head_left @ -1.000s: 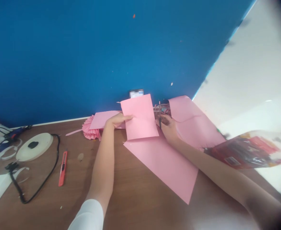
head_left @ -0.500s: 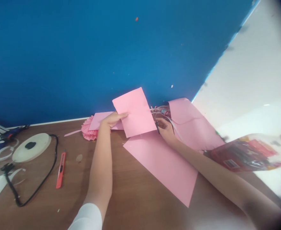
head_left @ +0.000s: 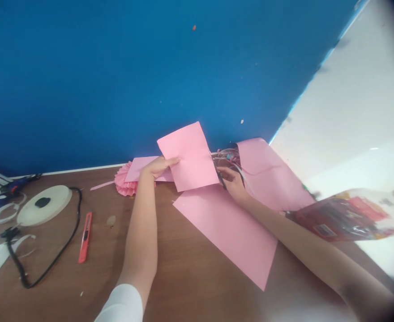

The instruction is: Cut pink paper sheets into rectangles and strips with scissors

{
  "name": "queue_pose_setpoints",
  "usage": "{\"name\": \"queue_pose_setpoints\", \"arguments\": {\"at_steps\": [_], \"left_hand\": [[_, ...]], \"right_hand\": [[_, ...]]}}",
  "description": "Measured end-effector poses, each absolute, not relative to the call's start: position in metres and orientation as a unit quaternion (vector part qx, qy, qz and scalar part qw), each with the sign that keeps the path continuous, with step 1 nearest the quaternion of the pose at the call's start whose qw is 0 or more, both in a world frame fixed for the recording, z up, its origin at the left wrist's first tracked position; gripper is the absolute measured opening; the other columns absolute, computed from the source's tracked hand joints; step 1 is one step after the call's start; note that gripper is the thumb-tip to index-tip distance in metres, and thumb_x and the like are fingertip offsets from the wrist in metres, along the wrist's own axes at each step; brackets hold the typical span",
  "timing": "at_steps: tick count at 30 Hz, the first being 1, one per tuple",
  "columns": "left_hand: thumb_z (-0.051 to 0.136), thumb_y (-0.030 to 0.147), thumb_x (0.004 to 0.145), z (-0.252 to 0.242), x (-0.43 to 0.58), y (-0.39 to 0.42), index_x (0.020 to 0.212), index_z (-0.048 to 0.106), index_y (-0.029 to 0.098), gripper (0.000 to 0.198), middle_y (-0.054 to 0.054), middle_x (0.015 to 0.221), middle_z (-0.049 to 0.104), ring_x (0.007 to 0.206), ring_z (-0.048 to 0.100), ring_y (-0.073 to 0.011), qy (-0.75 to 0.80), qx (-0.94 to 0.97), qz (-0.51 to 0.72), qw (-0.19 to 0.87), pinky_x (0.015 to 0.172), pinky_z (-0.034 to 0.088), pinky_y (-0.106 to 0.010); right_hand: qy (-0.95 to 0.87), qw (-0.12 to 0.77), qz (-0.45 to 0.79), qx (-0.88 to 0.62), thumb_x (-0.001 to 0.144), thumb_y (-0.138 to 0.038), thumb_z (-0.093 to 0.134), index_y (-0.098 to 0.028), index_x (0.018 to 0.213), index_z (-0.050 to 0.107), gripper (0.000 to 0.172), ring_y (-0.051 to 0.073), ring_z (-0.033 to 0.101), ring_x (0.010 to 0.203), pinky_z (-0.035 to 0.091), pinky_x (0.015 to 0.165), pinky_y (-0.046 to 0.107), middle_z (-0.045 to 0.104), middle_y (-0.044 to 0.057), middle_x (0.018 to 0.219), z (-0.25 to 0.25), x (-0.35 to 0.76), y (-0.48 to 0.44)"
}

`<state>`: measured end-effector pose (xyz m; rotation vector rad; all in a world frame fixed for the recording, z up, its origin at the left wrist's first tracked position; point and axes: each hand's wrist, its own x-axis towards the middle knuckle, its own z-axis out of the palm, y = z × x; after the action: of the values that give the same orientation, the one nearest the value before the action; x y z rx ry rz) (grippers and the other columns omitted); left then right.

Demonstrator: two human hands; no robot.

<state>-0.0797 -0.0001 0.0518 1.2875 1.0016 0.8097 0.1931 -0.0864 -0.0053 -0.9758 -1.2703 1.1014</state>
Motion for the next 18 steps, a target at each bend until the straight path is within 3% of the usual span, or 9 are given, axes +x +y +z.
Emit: {"name": "queue_pose_setpoints", "arguments": {"at_steps": [6, 18], "left_hand": [[0.08, 0.043, 0.059, 0.053, -0.0801, -0.0015, 0.118, 0.061, 0.015, 0.068, -0.015, 0.124, 0.06, 0.117, 0.054, -0.029, 0.452, 0.572, 0.347, 0.59, 0.105, 0.039, -0.044], [0.078, 0.044, 0.06, 0.057, -0.0778, -0.0027, 0.118, 0.061, 0.014, 0.068, -0.014, 0.125, 0.059, 0.119, 0.053, -0.0292, 0.466, 0.59, 0.34, 0.565, 0.104, 0.041, -0.043]], "right_hand": [[-0.527, 0.55, 0.468, -0.448, 0.066, -0.028, 0.068, -0.019, 0.096, 0.068, 0.031, 0.01, 0.047, 0.054, 0.036, 0.049, 0.023, 0.061, -0.001, 0.067, -0.0069, 0.1942, -0.0865], [-0.536, 0.545, 0.468, -0.443, 0.07, -0.033, 0.068, -0.02, 0.097, 0.069, 0.03, 0.009, 0.04, 0.05, 0.032, 0.047, 0.023, 0.055, -0.002, 0.062, -0.01, 0.1962, -0.086]]}}
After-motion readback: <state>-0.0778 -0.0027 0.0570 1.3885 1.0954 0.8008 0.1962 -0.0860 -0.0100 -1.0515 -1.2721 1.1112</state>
